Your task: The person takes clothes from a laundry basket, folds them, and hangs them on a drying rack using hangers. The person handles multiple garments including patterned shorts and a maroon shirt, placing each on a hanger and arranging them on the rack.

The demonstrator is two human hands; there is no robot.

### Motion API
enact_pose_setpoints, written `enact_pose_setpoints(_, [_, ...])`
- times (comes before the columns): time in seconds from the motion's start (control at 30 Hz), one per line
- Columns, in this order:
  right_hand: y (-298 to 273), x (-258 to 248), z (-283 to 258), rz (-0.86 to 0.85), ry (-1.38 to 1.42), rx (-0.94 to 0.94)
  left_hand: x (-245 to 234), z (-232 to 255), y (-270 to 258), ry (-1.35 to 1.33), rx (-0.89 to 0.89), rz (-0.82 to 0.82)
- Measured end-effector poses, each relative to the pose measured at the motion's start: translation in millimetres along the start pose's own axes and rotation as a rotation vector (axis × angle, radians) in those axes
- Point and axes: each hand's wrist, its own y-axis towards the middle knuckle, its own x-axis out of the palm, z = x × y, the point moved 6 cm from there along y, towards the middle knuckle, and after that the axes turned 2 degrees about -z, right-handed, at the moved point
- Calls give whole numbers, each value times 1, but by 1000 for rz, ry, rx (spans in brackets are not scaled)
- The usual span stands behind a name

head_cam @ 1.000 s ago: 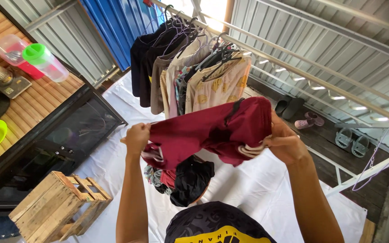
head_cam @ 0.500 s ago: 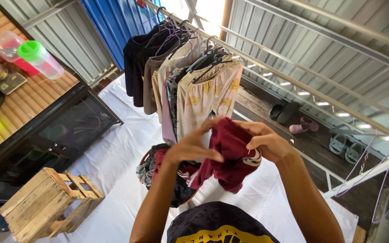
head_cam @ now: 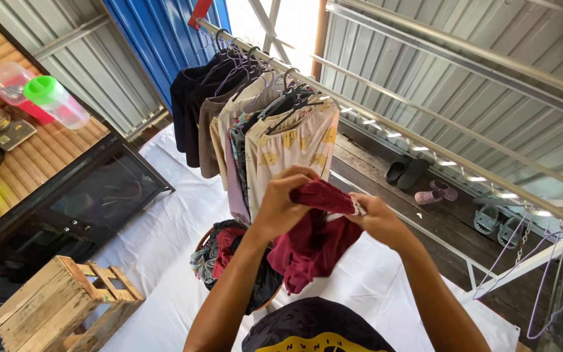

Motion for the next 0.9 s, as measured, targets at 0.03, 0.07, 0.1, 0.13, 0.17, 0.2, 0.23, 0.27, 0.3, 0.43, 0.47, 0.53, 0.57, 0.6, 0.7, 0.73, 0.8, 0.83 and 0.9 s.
enact_pose_setpoints(0.03, [-5,-1,-17,-1,1,0,-7,12,1,1,-1,-1])
enact_pose_setpoints(0.07, [-11,-3,-34,17,163,4,-10,16,1,-91,-130,-83])
enact_pose_setpoints(0.1, [-17,-4,-49,35,326,12,-11,21,-1,-183,-261,-167])
enact_pose_setpoints(0.13, [-13,-5,-40,35,329,14,-12,16,-4,-182,-264,-168])
enact_pose_setpoints(0.17, [-7,-8,-30,51,439,48,-8,10,-7,-248,-295,-236])
enact_pose_setpoints(0.2, [-1,-9,-20,66,550,83,-4,4,-9,-314,-327,-303])
enact_pose_setpoints(0.23, [-1,-8,-26,66,549,81,-3,6,-9,-313,-325,-302])
enact_pose_setpoints(0.27, [0,-8,-34,81,513,59,3,6,-13,-348,-392,-377])
enact_pose_setpoints(0.3, [0,-7,-42,95,477,38,9,7,-17,-383,-459,-450])
enact_pose_setpoints(0.43, [1,-1,-56,110,285,-24,28,-21,-21,210,-444,-645])
enact_pose_setpoints(0.47, [1,2,-63,64,77,-82,29,-38,-24,296,-354,-581])
enact_pose_setpoints(0.53, [1,3,-69,19,-134,-141,27,-60,-27,380,-261,-515])
enact_pose_setpoints(0.57, [1,1,-68,23,-300,-144,20,-62,-25,283,-227,-419])
enact_pose_setpoints(0.6, [0,0,-68,27,-466,-147,12,-64,-25,187,-193,-322])
enact_pose_setpoints(0.7, [15,1,-34,16,-751,37,-6,-21,-18,-8,-402,-276])
enact_pose_setpoints(0.73, [16,4,-30,17,-751,38,-11,-15,-15,-9,-401,-276])
enact_pose_setpoints(0.8, [20,13,-22,-24,-344,46,-18,-4,-10,-16,-420,-324])
enact_pose_setpoints(0.83, [17,16,-33,-24,-345,48,-21,-8,-10,-18,-420,-324])
enact_pose_setpoints(0.9, [12,16,-56,69,-3,2,-18,-19,-16,134,-441,-550])
